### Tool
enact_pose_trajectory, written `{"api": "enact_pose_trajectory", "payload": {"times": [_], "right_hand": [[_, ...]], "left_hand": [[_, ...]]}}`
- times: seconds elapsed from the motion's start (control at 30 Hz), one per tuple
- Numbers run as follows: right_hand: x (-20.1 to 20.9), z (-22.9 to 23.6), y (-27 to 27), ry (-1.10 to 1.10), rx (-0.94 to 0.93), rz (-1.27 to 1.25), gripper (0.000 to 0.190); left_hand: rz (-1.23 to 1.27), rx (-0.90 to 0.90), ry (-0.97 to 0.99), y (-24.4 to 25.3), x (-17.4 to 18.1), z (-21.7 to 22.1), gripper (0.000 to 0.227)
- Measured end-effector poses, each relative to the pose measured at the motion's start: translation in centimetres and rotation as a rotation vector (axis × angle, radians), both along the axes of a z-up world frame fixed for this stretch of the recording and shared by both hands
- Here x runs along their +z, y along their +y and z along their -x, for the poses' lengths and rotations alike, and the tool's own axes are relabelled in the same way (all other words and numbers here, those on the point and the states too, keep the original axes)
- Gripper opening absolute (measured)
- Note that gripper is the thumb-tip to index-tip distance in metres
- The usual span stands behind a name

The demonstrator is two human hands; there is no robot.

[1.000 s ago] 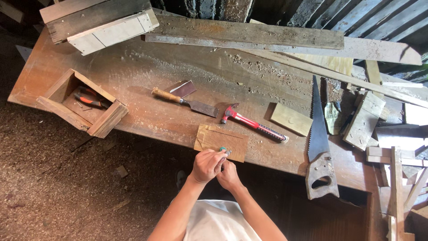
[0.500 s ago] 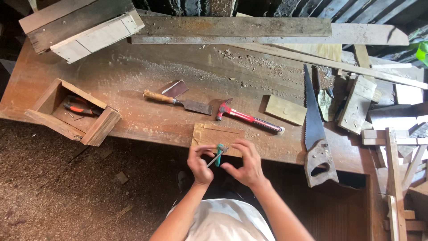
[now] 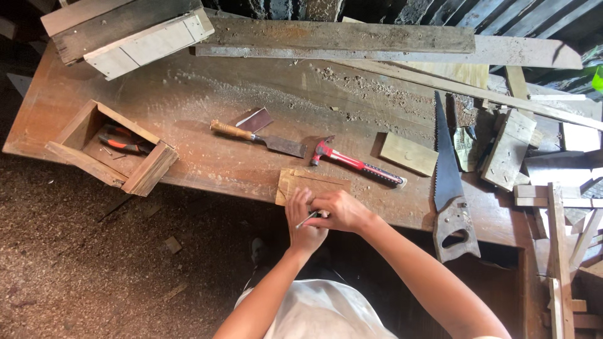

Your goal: The person hammers nails into a small wooden block clamped to a workbench. They repeatedly position the nail, strike it with a hammer, and adjust the clamp. The person also uses a chisel to tap the wood surface.

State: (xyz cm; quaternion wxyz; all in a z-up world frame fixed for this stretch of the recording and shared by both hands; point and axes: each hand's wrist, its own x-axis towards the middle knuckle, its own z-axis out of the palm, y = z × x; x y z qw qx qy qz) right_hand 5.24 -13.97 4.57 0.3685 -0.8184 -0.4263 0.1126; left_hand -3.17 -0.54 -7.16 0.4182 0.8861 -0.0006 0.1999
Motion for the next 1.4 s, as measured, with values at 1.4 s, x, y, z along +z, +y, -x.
{"api": "enact_pose_trajectory", "payload": {"times": [1.4], "right_hand": [[-10.3,3.9,1.0,0.450,-0.420,-0.406,0.058]], "left_hand": [[-0.178,0.040,0.055,-1.6,-5.5,0.8,0.040]]}}
